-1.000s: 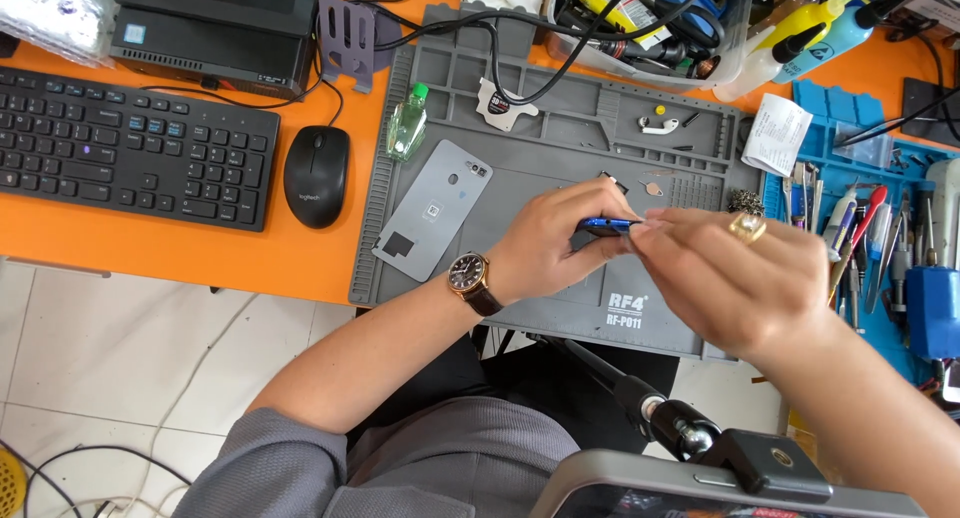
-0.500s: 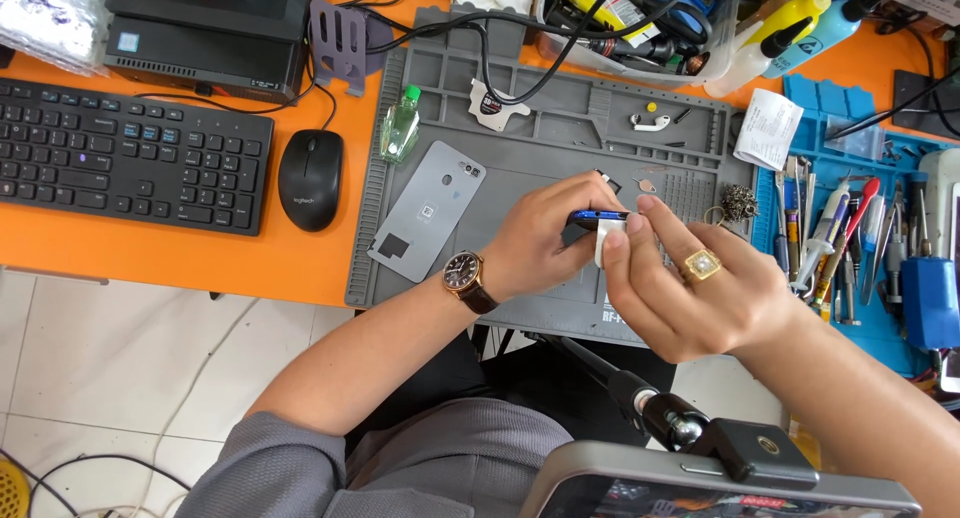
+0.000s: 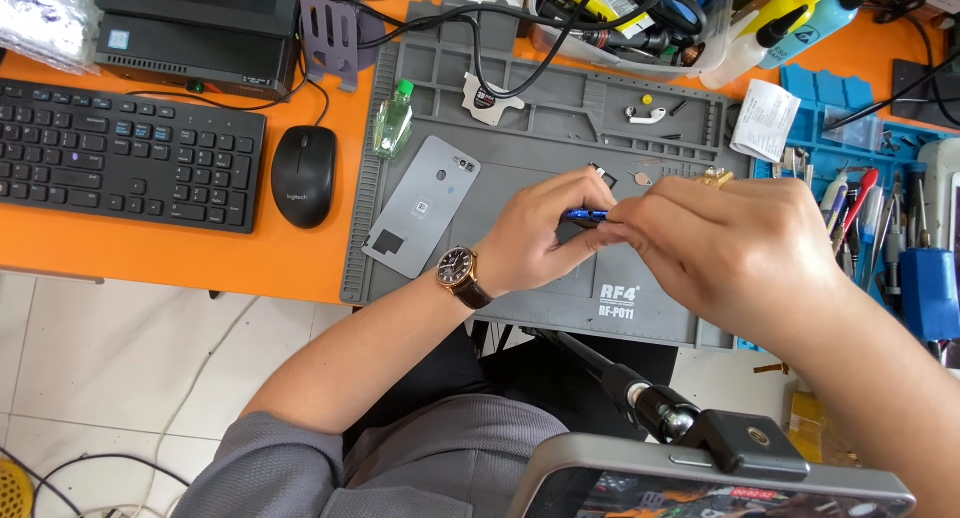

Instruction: Using a SIM ejector tool and a prying tool to remove the SIM card tray from a mobile phone.

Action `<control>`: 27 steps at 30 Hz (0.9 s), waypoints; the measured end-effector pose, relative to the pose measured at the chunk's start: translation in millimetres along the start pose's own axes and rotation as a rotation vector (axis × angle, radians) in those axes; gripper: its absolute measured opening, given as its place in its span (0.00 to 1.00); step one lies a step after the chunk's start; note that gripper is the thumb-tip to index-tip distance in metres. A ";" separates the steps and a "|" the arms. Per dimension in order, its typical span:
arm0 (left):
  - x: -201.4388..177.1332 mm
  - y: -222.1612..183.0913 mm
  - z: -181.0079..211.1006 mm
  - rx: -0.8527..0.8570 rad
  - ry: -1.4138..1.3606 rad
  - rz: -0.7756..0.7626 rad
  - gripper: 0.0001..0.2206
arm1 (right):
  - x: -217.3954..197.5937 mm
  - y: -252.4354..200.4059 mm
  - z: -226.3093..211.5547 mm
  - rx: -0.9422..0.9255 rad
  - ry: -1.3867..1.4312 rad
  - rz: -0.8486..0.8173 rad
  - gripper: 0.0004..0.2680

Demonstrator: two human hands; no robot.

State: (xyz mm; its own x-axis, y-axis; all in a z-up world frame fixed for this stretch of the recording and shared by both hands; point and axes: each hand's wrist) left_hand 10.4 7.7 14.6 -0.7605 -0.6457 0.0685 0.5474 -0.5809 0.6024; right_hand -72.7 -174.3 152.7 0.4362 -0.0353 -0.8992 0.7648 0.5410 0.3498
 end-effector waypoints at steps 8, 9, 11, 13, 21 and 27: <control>-0.7 -1.3 2.3 0.004 -0.046 -0.010 0.07 | 3.1 -7.3 -5.6 0.033 -0.117 -0.010 0.04; -0.4 -0.4 1.9 0.013 -0.044 0.000 0.07 | 5.9 -10.6 -5.3 0.007 -0.215 0.037 0.04; -0.1 -0.1 -0.2 0.015 -0.032 0.007 0.09 | 8.8 -8.2 -5.6 -0.074 -0.202 0.132 0.04; -0.3 1.0 0.3 0.016 -0.016 0.019 0.11 | 11.4 -1.8 -7.4 -0.159 -0.184 0.228 0.04; -0.4 0.1 -6.2 -0.012 0.017 0.066 0.05 | 19.9 10.5 -13.5 -0.357 -0.423 0.485 0.04; -0.4 -0.2 -3.6 -0.017 -0.009 0.021 0.08 | 8.9 -1.3 -6.9 -0.121 -0.109 0.244 0.04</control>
State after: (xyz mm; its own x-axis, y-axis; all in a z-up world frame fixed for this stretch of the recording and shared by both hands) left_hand 11.9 6.3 11.7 -0.7519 -0.6533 0.0886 0.5692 -0.5753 0.5874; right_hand -73.0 -169.5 142.4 0.6537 0.0214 -0.7564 0.5717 0.6410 0.5122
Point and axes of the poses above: each hand's wrist, its own y-axis towards the middle knuckle, its own x-axis out of the palm, z = x × y, and after that the axes turned 15 degrees about -y, right-handed
